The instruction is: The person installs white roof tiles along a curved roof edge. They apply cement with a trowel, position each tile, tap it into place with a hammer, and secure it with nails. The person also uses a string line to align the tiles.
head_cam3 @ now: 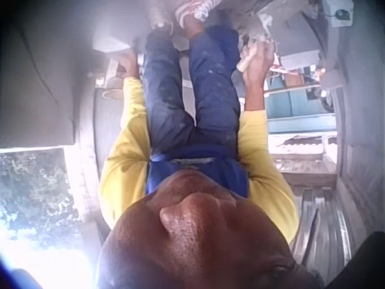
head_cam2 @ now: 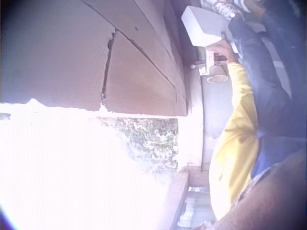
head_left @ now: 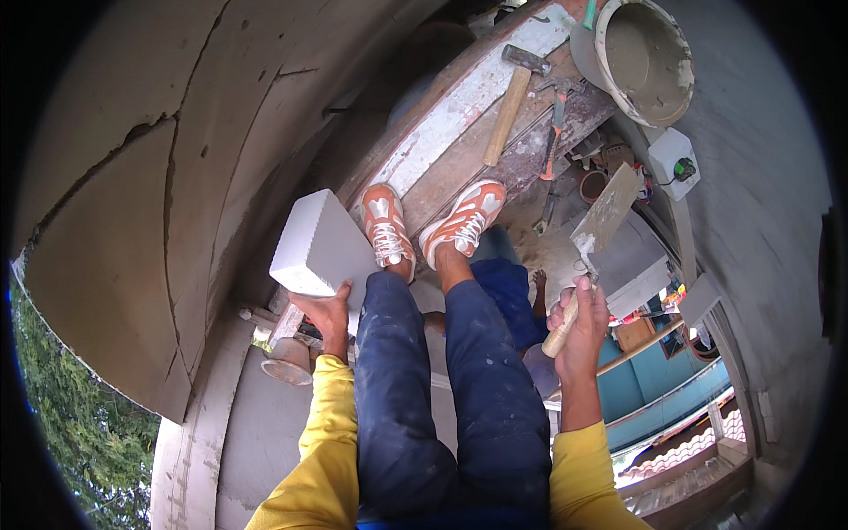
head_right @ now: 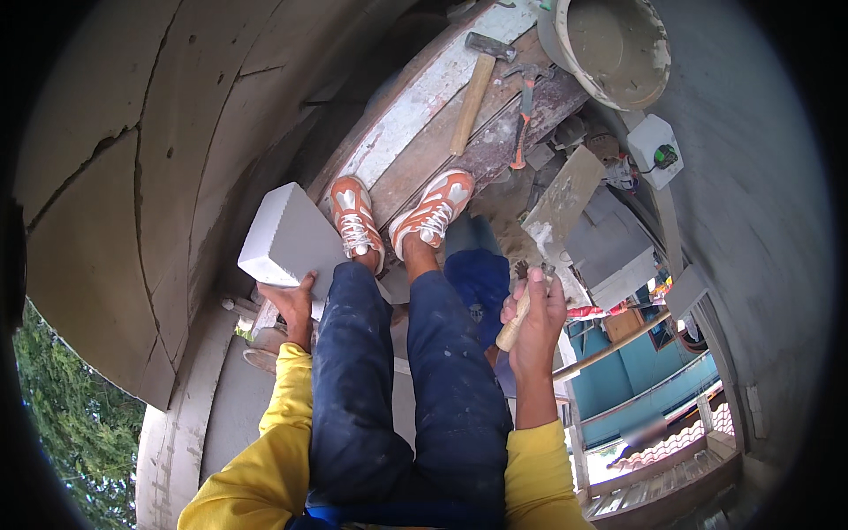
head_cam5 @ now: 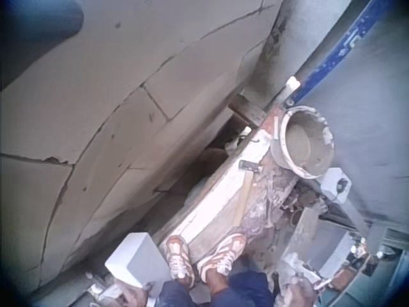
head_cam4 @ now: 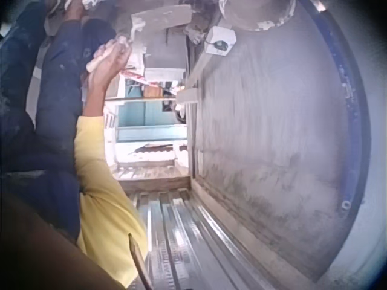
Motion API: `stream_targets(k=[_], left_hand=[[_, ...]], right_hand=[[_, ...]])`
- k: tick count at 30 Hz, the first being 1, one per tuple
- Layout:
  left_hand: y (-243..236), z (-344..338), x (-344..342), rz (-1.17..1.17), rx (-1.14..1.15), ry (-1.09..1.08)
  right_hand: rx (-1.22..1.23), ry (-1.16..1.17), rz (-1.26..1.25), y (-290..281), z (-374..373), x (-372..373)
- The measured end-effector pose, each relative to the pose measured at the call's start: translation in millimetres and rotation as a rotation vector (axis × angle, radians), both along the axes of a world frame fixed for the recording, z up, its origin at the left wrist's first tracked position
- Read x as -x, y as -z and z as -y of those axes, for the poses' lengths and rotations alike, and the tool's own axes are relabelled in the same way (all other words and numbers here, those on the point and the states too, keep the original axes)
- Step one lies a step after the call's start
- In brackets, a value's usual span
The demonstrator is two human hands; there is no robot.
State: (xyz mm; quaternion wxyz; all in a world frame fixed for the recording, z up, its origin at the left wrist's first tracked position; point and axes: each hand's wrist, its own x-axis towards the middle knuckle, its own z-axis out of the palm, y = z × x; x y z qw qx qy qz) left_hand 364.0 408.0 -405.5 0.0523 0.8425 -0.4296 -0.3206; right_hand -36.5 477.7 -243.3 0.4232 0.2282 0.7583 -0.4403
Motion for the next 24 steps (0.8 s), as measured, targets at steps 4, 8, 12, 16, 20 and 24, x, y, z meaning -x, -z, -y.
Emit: stream_targets(k=[4, 8, 12, 16, 20, 24], left_hand=[[-38.8, -4.2, -2.6, -0.074, 0.03, 0.053], [-90.6, -4.2, 11.3, -0.088, 0.043, 0.055], [-146.9, 10.1, 42.5, 0.098, -0.025, 0.241], [-180.8, 23.5, 64.0, 0.002, -0.006, 0.276], [-207.5, 33.2, 91.3, -0.014, -0.018, 0.375], [-225.6, 48.1, 95.7, -0.068, -0.048, 0.721]], right_hand=[[0.005, -0.016, -0.033, -10.9, -5.6, 13.0], [0.004, -0.005, -0.038, -10.8, -21.6, 17.1], [0.041, 0.039, -0.032, -7.2, -33.3, 19.8], [0.086, 0.059, -0.01, -12.0, -33.5, 21.1], [0.122, 0.088, -0.024, -18.4, -36.4, 22.4], [0.142, 0.123, -0.031, -21.8, -43.7, 28.9]])
